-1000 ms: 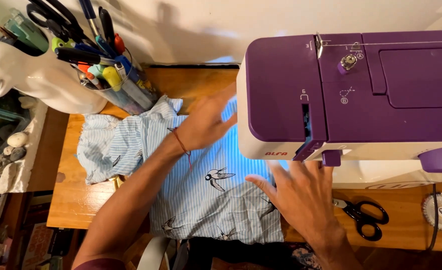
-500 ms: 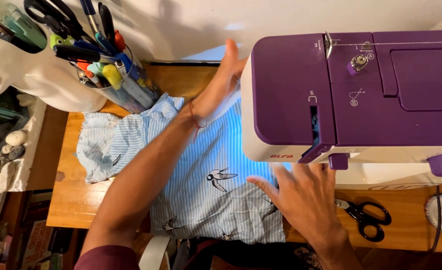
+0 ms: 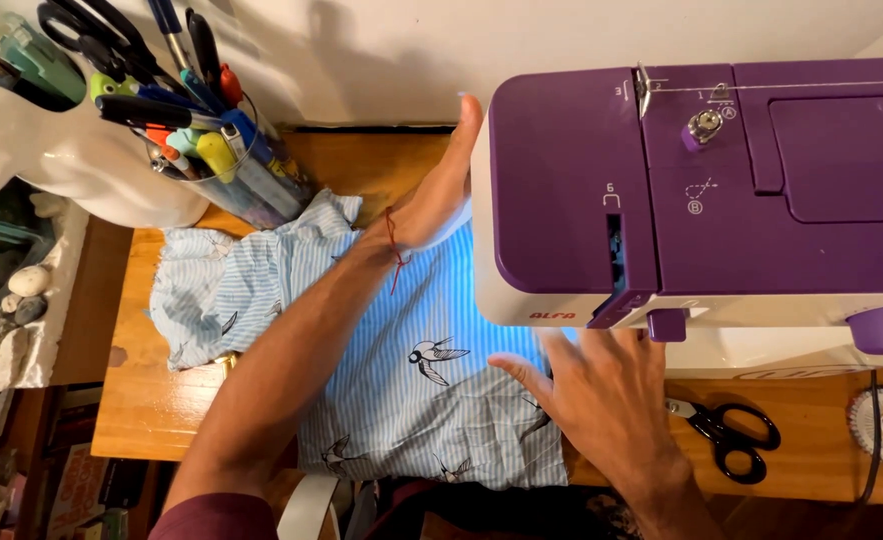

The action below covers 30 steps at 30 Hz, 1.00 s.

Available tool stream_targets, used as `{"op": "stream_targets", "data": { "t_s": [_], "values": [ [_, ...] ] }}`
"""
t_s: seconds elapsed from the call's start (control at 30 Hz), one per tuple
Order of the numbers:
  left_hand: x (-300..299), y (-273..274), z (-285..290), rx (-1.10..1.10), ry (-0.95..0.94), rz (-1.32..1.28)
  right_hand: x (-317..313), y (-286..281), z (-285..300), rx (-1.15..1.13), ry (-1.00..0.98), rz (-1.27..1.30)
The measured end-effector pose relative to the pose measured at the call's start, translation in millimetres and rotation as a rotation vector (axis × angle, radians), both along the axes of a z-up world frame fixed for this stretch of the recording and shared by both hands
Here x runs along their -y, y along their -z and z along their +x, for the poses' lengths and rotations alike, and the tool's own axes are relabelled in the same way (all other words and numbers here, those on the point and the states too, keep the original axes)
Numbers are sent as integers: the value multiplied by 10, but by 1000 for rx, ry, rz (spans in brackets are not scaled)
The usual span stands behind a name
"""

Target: Sewing a blue striped garment using a sewing machine and trimming it with scissors

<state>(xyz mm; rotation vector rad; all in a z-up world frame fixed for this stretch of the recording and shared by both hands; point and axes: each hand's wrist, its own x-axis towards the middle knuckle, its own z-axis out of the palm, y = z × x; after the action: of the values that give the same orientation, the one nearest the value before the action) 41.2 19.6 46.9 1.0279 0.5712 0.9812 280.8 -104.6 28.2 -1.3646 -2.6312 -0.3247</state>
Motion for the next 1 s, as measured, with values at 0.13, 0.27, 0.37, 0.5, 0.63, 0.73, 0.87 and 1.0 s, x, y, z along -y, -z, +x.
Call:
{"op": "stream_targets", "data": {
  "t_s": [0.13,0.27,0.37,0.5,0.63,0.73,0.87,1.0],
  "values": [
    [32,0,-18,14,6,86,-7,-19,-10,-7,-11,28],
    [25,88,-25,20,11,93,5,-20,0,-7,-1,14],
    [57,58,-40,-21,-2,124,12,-40,-8,-28,-37,86],
    [41,69,-41,-16,2,118,30,-27,-10,14,-17,73],
    [42,84,-33,-24,-22,125,37,-47,-15,36,-13,59],
    [39,97,-34,-52,-38,145,29,-76,-32,25,-23,82],
    [19,148,-35,-22,-27,151,32,-20,-18,7,-24,98],
    [23,179,-39,-21,-23,138,26,-46,-22,8,-19,82]
  ]
}}
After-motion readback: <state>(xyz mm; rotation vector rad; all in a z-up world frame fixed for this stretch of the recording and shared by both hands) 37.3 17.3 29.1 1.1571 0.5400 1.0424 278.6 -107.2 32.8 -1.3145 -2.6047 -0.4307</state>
